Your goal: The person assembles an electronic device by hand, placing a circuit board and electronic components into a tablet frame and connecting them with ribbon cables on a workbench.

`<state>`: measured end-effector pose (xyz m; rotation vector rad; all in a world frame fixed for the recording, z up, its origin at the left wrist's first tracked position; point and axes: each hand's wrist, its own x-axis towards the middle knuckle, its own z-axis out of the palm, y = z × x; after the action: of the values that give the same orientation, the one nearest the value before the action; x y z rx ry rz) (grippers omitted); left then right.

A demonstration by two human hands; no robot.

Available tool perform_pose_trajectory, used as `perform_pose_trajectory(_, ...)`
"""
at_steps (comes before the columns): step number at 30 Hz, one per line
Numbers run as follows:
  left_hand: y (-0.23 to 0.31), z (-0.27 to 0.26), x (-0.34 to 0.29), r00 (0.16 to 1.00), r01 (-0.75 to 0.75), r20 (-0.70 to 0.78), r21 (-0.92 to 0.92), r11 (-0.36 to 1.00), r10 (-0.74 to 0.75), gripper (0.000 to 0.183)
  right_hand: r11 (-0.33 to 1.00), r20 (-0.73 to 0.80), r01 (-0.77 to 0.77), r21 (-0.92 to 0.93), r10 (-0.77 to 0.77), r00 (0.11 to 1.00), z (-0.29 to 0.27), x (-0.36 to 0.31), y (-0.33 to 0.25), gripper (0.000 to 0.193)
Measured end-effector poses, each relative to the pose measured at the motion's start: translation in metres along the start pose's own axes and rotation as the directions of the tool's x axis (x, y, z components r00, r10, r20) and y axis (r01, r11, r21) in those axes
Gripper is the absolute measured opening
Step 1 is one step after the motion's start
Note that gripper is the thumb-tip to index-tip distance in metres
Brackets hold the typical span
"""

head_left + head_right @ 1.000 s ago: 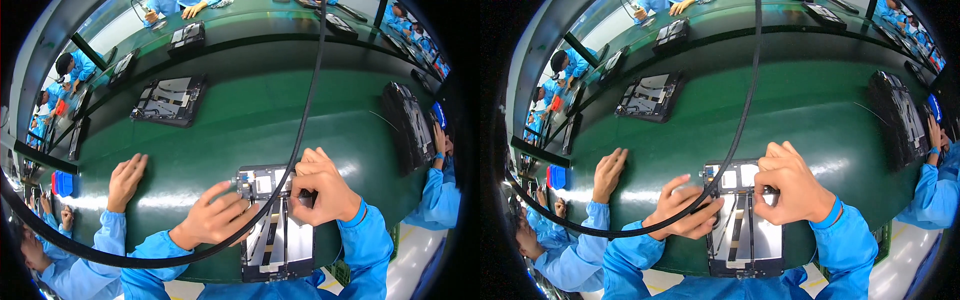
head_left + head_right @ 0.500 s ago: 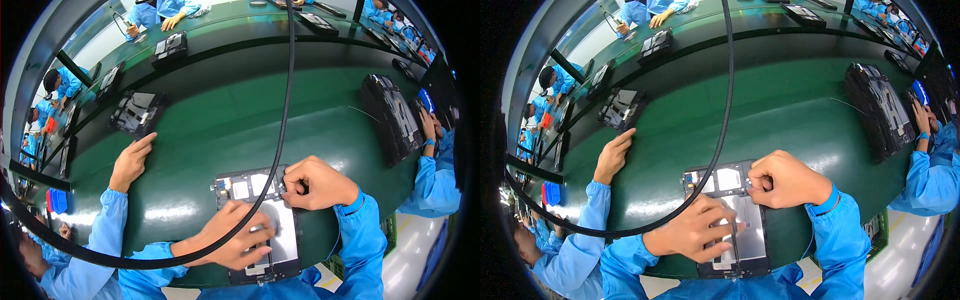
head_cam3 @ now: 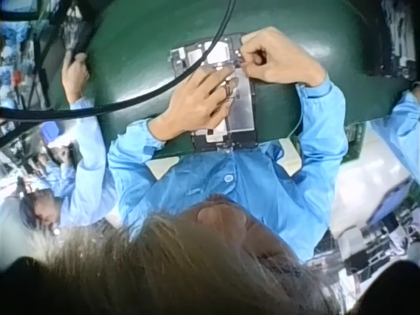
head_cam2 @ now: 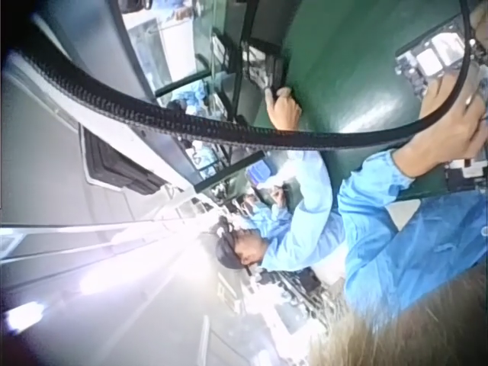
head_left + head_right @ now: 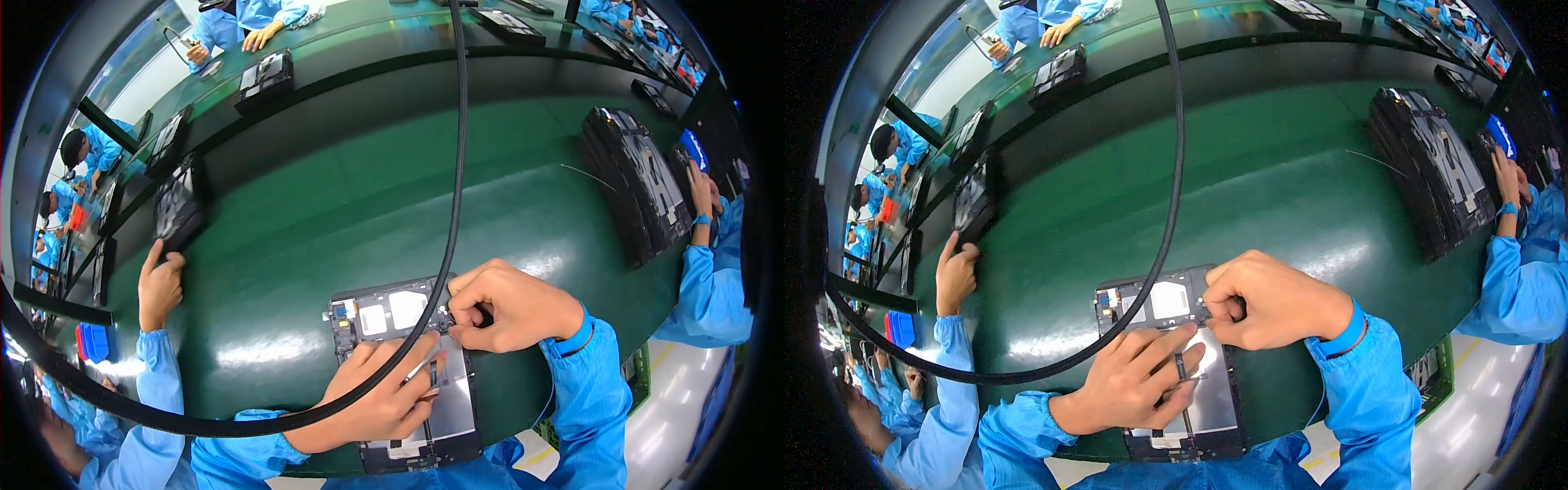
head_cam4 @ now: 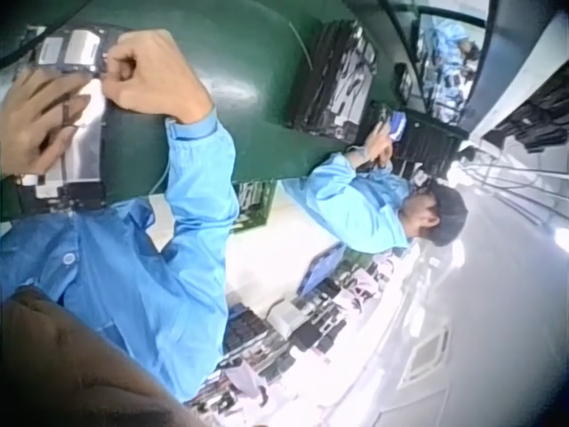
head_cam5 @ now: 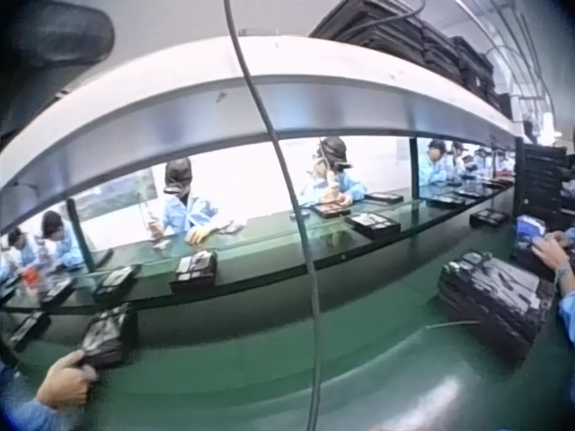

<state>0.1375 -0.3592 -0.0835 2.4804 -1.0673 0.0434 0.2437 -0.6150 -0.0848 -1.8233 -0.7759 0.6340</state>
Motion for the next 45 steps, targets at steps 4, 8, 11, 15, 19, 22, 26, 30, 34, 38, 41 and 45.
perform_pose_trajectory(4,0.001,-0.002,0.005,1.0,-0.015,0.011,-0.004,1.0,0.015,0.047,1.0,-0.008,0.018,0.006,-0.018,1.0,-0.001,-0.001,0.0,0.017)
perform_pose_trajectory(8,0.0,-0.002,0.013,0.998,-0.068,-0.003,0.007,0.998,0.068,0.043,1.0,-0.032,0.029,-0.005,-0.029,0.999,-0.001,-0.005,0.001,0.018)
perform_pose_trajectory(11,0.002,-0.003,0.019,0.994,-0.105,0.002,0.029,0.994,0.105,0.038,0.999,-0.034,0.032,-0.028,-0.033,0.999,-0.002,-0.006,0.004,0.018)
perform_pose_trajectory(15,0.008,-0.014,0.022,0.989,-0.132,0.076,0.112,0.985,0.124,0.035,0.997,-0.089,0.065,-0.031,-0.068,0.994,-0.005,-0.004,0.001,0.02)
perform_pose_trajectory(19,0.003,0.008,0.022,0.993,-0.119,0.017,0.051,0.992,0.118,0.029,1.0,-0.066,-0.018,-0.023,0.017,0.998,-0.009,-0.01,0.007,0.02)
perform_pose_trajectory(22,0.004,0.004,0.014,0.991,-0.117,-0.06,0.062,0.991,0.121,0.026,0.999,-0.048,-0.029,-0.036,0.027,0.998,-0.01,-0.008,-0.004,0.018)
perform_pose_trajectory(26,0.004,0.002,0.016,0.991,-0.109,-0.075,0.045,0.993,0.112,0.024,0.999,-0.027,-0.028,-0.038,0.027,0.999,-0.013,-0.007,-0.004,0.017)
perform_pose_trajectory(30,0.004,0.002,0.019,0.993,-0.095,-0.071,-0.008,0.995,0.094,0.022,0.999,-0.076,-0.018,-0.03,0.016,0.997,-0.01,-0.007,-0.001,0.015)
perform_pose_trajectory(34,0.004,0.0,0.017,0.993,-0.092,-0.076,-0.002,0.996,0.091,0.02,0.999,-0.173,0.026,-0.023,-0.029,0.984,0.003,-0.001,0.001,0.014)
perform_pose_trajectory(38,0.004,0.01,0.018,0.988,-0.103,-0.115,0.013,0.995,0.104,0.02,0.982,-0.281,0.17,-0.083,-0.187,0.941,0.015,0.001,0.021,0.012)
perform_pose_trajectory(41,0.008,0.0,0.019,0.99,-0.06,-0.121,0.099,0.993,0.071,0.022,0.979,-0.305,0.193,-0.06,-0.202,0.931,0.018,0.006,0.018,0.014)
perform_pose_trajectory(45,0.008,0.001,0.019,0.989,-0.049,-0.138,0.09,0.995,0.061,0.023,0.99,-0.309,0.126,-0.06,-0.138,0.941,0.019,0.007,0.013,0.015)
